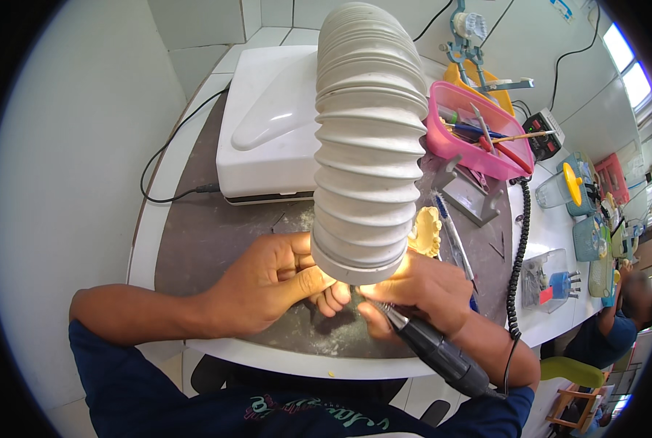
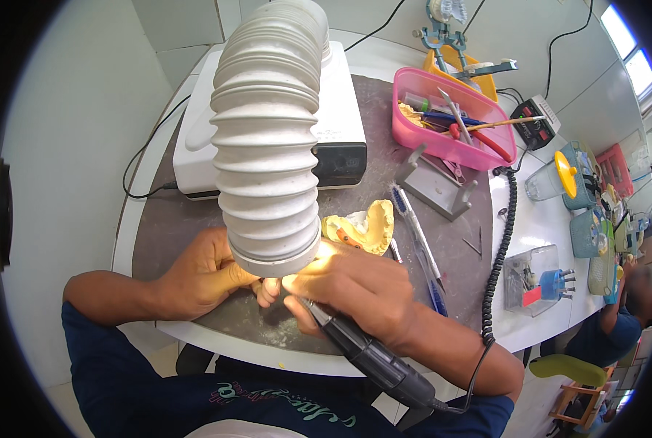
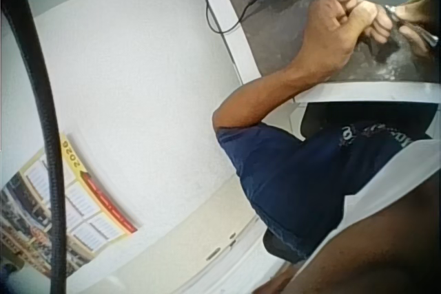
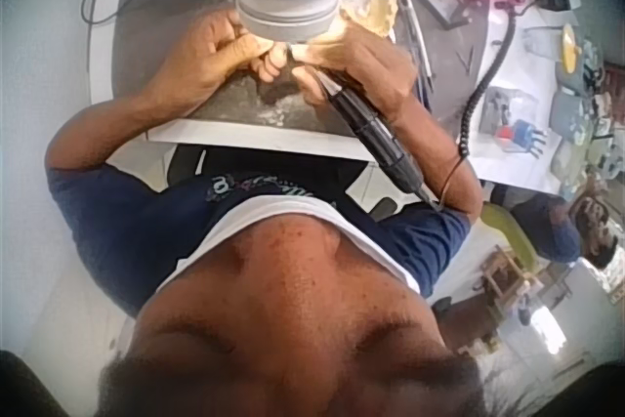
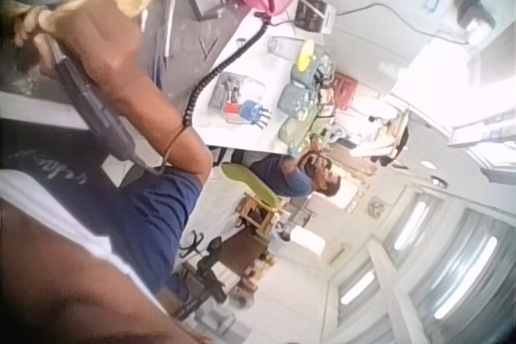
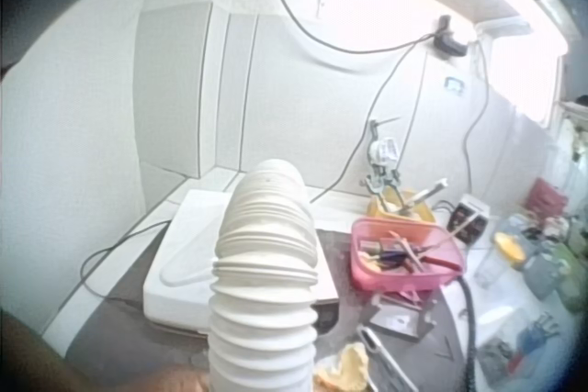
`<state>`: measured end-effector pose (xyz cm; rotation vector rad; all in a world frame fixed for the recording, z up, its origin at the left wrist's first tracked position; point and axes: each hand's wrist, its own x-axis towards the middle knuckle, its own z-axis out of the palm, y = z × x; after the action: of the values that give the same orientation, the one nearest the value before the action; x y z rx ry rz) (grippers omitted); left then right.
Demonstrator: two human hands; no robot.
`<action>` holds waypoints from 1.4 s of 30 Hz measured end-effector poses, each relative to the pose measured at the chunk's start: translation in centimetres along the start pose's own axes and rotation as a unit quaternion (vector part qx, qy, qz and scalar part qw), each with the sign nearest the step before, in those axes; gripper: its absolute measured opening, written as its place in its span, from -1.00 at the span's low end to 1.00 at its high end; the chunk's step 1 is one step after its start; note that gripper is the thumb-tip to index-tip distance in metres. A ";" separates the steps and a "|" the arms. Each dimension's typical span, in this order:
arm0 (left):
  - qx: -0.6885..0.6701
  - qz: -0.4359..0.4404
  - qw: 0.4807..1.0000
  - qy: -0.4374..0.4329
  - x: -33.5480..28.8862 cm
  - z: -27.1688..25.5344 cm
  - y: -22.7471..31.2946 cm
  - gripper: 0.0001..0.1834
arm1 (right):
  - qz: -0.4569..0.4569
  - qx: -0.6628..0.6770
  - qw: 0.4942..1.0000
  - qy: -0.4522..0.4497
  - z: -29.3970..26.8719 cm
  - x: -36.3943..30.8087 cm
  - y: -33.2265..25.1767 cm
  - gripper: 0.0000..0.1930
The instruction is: The person uses a rotary dental handpiece to carve and shape a small piece of pink wax held in their left hand. They periodically pause to inspect the wax and fit it into a yellow dental cast model on the table. The person also uses a metal probe to adjust the wax within the cast.
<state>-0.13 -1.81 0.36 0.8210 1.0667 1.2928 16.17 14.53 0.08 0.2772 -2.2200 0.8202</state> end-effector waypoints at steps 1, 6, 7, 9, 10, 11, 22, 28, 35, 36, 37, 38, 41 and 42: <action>-0.001 0.004 1.000 -0.002 0.0 0.0 0.0 -0.78 | -0.014 0.010 1.000 0.001 0.1 0.0 0.1 -0.78; 0.012 0.003 1.000 0.003 0.0 0.2 0.1 -0.77 | -0.003 -0.004 1.000 0.000 -0.1 0.1 -0.2 -0.77; 0.014 0.006 1.000 0.002 0.0 0.1 0.1 -0.77 | -0.011 0.008 1.000 -0.002 0.0 0.1 -0.2 -0.77; 0.010 0.002 1.000 0.007 0.1 0.1 0.1 -0.77 | 0.004 -0.009 1.000 0.008 0.0 0.3 -0.3 -0.78; 0.008 0.000 1.000 0.009 0.1 0.1 0.1 -0.78 | 0.012 -0.018 1.000 0.013 -0.1 0.4 -0.3 -0.78; 0.012 0.003 1.000 0.005 0.1 0.1 0.0 -0.78 | 0.008 -0.010 1.000 0.004 -0.1 0.2 -0.3 -0.78; 0.025 0.011 1.000 0.012 0.1 0.2 0.1 -0.79 | 0.022 -0.014 1.000 0.007 0.0 0.1 -0.3 -0.78; 0.026 0.009 1.000 0.010 0.1 0.2 0.0 -0.79 | 0.021 -0.007 1.000 0.006 0.2 0.0 -0.1 -0.78; 0.023 0.012 1.000 0.012 0.0 0.2 0.1 -0.81 | 0.011 -0.012 1.000 -0.008 -0.1 0.1 -0.2 -0.76; 0.024 0.011 1.000 0.014 0.0 0.3 0.2 -0.81 | 0.006 -0.011 1.000 -0.016 -0.1 0.0 -0.2 -0.75; 0.025 0.009 1.000 0.015 0.0 0.4 0.2 -0.81 | 0.009 -0.011 1.000 -0.007 0.0 0.0 -0.1 -0.75; 0.026 0.008 1.000 0.015 0.0 0.3 0.2 -0.81 | 0.011 -0.011 1.000 0.003 0.2 -0.1 0.0 -0.75; 0.030 0.010 0.999 0.014 0.0 0.3 0.2 -0.80 | 0.016 -0.022 1.000 0.014 0.1 -0.1 -0.1 -0.75; 0.032 0.009 0.999 0.016 0.0 0.3 0.2 -0.79 | 0.018 -0.025 0.999 0.016 0.1 -0.2 -0.1 -0.75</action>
<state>0.12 -1.74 0.68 0.8617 1.1345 1.2962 16.31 14.36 -0.03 0.1991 -2.2185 0.7828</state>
